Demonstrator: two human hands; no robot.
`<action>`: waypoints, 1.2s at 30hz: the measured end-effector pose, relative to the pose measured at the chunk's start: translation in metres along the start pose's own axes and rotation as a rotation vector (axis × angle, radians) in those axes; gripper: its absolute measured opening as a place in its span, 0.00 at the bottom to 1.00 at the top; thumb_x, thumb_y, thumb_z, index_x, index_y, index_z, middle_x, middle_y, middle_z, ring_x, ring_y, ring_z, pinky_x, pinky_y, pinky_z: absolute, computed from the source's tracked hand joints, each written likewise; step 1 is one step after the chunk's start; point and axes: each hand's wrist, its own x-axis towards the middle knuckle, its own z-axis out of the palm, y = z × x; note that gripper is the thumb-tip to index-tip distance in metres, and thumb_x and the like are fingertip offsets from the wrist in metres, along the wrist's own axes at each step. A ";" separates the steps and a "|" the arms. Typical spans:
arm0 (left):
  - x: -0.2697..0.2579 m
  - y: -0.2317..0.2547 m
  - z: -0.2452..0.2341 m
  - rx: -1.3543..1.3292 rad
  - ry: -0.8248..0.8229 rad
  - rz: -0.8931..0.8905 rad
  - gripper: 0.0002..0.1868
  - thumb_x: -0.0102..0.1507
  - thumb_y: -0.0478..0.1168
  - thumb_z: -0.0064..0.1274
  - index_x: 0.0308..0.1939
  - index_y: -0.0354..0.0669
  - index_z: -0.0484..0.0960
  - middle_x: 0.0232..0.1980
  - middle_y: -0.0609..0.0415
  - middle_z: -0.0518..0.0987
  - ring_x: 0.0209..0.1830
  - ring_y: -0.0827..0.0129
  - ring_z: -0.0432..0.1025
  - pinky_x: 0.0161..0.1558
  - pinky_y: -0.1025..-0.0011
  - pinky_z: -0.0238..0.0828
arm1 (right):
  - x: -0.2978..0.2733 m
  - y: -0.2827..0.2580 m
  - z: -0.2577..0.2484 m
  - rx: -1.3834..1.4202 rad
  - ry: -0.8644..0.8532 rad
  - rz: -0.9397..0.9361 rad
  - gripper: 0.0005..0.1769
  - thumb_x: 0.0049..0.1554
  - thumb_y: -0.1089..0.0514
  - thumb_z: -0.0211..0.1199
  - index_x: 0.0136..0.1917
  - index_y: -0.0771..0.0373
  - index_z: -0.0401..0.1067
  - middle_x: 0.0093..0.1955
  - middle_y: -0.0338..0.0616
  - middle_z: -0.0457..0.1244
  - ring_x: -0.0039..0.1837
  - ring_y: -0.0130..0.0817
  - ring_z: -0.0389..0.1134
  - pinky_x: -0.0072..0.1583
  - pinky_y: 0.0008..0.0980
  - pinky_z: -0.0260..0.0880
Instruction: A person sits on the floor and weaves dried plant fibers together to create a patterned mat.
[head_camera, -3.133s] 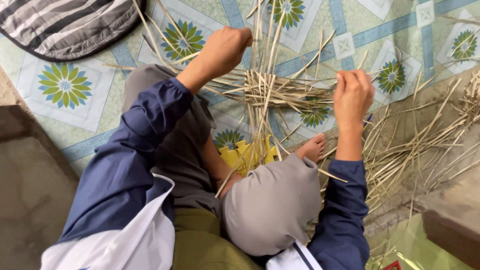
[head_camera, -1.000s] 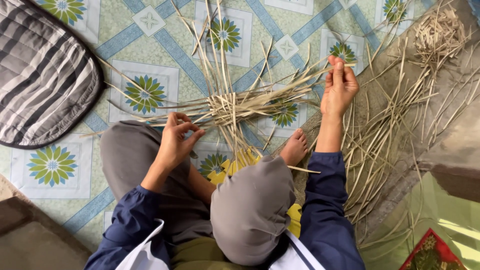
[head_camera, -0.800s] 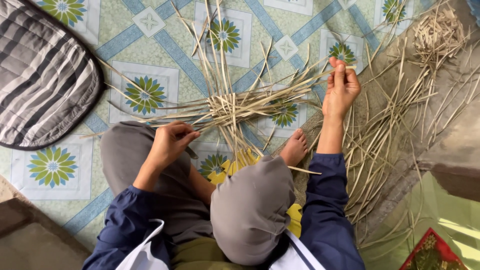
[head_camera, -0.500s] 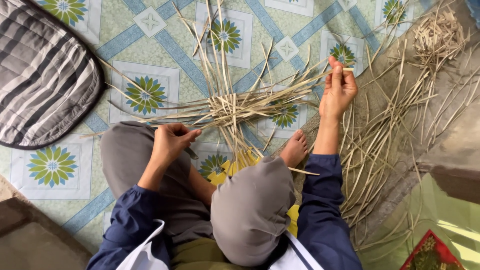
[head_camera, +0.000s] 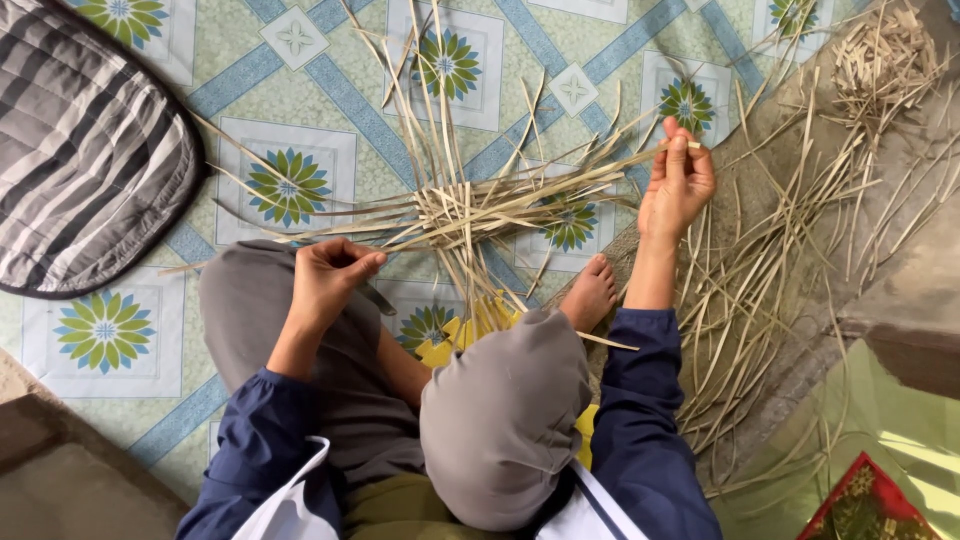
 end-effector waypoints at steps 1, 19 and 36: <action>-0.001 0.001 0.000 0.012 0.014 0.002 0.11 0.55 0.37 0.76 0.29 0.38 0.86 0.25 0.51 0.82 0.25 0.78 0.73 0.32 0.81 0.70 | -0.001 -0.001 0.001 0.018 0.002 0.008 0.04 0.65 0.62 0.62 0.54 0.59 0.76 0.60 0.58 0.70 0.49 0.19 0.74 0.52 0.11 0.76; -0.004 -0.020 -0.009 0.348 0.007 0.059 0.10 0.54 0.43 0.74 0.30 0.48 0.87 0.24 0.52 0.82 0.25 0.69 0.76 0.33 0.73 0.71 | 0.004 0.002 -0.020 0.003 0.126 0.048 0.05 0.63 0.61 0.65 0.53 0.60 0.78 0.56 0.58 0.72 0.50 0.30 0.78 0.52 0.16 0.80; 0.021 -0.009 0.000 -0.363 -0.150 0.129 0.10 0.68 0.27 0.58 0.39 0.40 0.72 0.33 0.52 0.80 0.36 0.70 0.80 0.42 0.75 0.80 | -0.004 0.002 -0.018 0.656 0.002 0.360 0.30 0.59 0.60 0.65 0.72 0.72 0.64 0.72 0.65 0.63 0.68 0.52 0.71 0.64 0.37 0.80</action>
